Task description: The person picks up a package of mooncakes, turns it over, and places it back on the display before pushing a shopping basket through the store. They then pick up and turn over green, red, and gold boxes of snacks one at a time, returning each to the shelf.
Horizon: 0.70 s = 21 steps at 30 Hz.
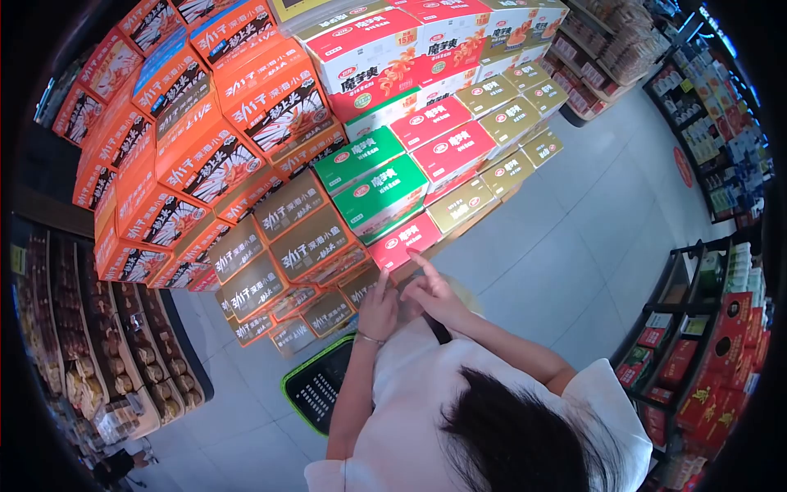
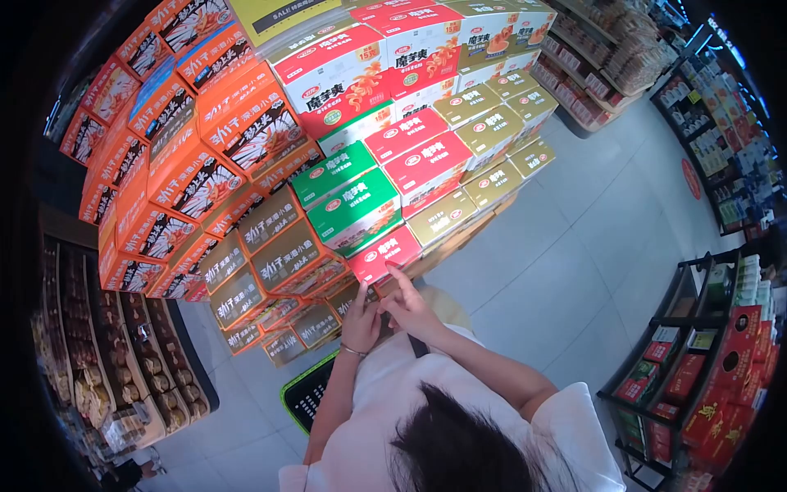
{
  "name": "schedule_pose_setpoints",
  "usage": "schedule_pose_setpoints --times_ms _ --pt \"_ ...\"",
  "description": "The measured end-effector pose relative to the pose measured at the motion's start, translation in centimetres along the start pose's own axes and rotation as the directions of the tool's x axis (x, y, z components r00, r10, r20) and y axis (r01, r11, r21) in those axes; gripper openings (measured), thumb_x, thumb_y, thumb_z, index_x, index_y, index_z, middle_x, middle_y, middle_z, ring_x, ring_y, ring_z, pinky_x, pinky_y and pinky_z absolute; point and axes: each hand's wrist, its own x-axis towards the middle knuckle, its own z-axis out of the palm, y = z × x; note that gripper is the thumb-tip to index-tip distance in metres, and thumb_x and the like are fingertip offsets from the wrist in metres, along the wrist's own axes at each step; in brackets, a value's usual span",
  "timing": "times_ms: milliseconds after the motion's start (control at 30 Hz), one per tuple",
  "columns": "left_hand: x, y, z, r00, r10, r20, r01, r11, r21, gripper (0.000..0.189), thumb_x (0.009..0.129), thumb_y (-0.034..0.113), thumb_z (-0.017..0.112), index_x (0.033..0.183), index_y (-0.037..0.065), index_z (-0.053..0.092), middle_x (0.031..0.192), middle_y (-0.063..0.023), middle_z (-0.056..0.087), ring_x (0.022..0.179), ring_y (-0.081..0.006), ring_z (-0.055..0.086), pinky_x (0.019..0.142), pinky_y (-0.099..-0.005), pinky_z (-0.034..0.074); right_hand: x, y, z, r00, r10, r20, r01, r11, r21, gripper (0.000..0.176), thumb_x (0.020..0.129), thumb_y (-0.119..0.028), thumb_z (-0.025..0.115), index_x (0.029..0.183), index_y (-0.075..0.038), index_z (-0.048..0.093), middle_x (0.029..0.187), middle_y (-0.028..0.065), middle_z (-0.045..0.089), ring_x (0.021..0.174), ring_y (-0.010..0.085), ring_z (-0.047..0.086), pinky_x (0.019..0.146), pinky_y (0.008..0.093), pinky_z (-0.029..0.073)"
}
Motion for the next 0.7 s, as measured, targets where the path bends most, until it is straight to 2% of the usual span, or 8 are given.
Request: schedule_pose_setpoints --times_ms 33,167,300,400,533,600,633,700 --pt "0.0 0.0 0.0 1.000 -0.029 0.011 0.029 0.999 -0.029 0.012 0.080 0.006 0.063 0.091 0.003 0.062 0.153 -0.0122 0.036 0.091 -0.0315 0.061 0.079 -0.0439 0.052 0.1 -0.5 0.2 1.000 -0.005 -0.001 0.005 1.000 -0.003 0.067 0.097 -0.009 0.055 0.154 -0.013 0.021 0.091 0.0055 0.065 0.067 0.0084 0.059 0.061 0.0213 0.050" --pt "-0.1 0.1 0.3 0.999 -0.028 -0.023 0.027 0.999 -0.036 0.013 0.079 0.004 0.063 0.092 0.003 0.062 0.152 -0.0120 0.038 0.091 -0.0311 0.061 0.080 -0.0438 0.052 0.8 -0.2 -0.2 1.000 -0.012 -0.012 0.012 0.998 -0.055 0.071 0.097 -0.006 0.053 0.157 -0.017 0.016 0.078 -0.0001 0.055 0.061 0.0054 0.050 0.056 0.0210 0.044" --pt "-0.3 -0.4 0.4 1.000 -0.003 -0.020 0.003 1.000 -0.005 0.015 0.078 0.003 0.064 0.093 0.003 0.063 0.151 -0.0151 0.039 0.088 -0.0300 0.061 0.079 -0.0429 0.052 1.3 0.4 -1.0 0.994 -0.113 0.007 0.111 0.966 -0.232 0.073 0.096 -0.003 0.050 0.158 -0.018 0.013 0.070 -0.0037 0.046 0.058 0.0037 0.042 0.051 0.0218 0.036" --pt "-0.4 -0.5 0.6 0.999 0.031 -0.023 -0.031 0.999 0.021 0.016 0.077 0.003 0.066 0.093 0.003 0.065 0.151 -0.0174 0.038 0.085 -0.0289 0.062 0.078 -0.0414 0.052 1.0 -0.5 -0.9 0.995 -0.095 -0.024 0.087 0.971 -0.225 0.076 0.094 -0.002 0.049 0.158 -0.016 0.013 0.066 -0.0052 0.038 0.059 0.0056 0.037 0.056 0.0233 0.035" --pt "-0.4 -0.6 0.6 0.998 0.054 -0.038 -0.053 0.998 0.021 0.016 0.077 0.003 0.066 0.093 0.005 0.064 0.150 -0.0176 0.039 0.085 -0.0294 0.062 0.078 -0.0415 0.052 1.2 -0.3 -1.1 0.994 -0.103 -0.042 0.086 0.949 -0.304 0.077 0.092 -0.002 0.049 0.158 -0.017 0.013 0.064 -0.0037 0.040 0.058 0.0068 0.039 0.057 0.0247 0.037" --pt "-0.4 -0.7 0.6 0.998 0.050 -0.031 -0.050 0.999 0.014 0.016 0.077 0.003 0.066 0.093 0.005 0.064 0.150 -0.0176 0.039 0.085 -0.0295 0.062 0.078 -0.0418 0.052 1.9 0.7 -2.1 0.995 -0.096 0.007 0.089 0.894 -0.439 0.079 0.091 -0.003 0.051 0.158 -0.017 0.014 0.062 0.0023 0.046 0.057 0.0124 0.045 0.059 0.0284 0.041" --pt "-0.4 -0.7 0.5 0.998 0.052 -0.025 -0.052 0.999 0.008 0.017 0.077 0.003 0.066 0.094 0.005 0.064 0.151 -0.0177 0.039 0.086 -0.0295 0.062 0.078 -0.0420 0.052 1.9 1.1 -2.4 0.995 -0.095 0.010 0.089 0.895 -0.437 0.079 0.091 -0.003 0.051 0.158 -0.017 0.014 0.062 0.0023 0.046 0.057 0.0124 0.045 0.059 0.0284 0.041" --pt "-0.3 -0.8 0.3 0.998 0.062 -0.028 -0.062 0.998 0.011 0.017 0.077 0.003 0.066 0.094 0.005 0.064 0.151 -0.0178 0.038 0.086 -0.0296 0.062 0.078 -0.0422 0.052 2.0 1.3 -2.6 0.966 -0.254 0.038 0.203 0.664 -0.720 0.080 0.089 -0.004 0.053 0.158 -0.018 0.015 0.063 0.0087 0.051 0.057 0.0191 0.051 0.061 0.0322 0.044"
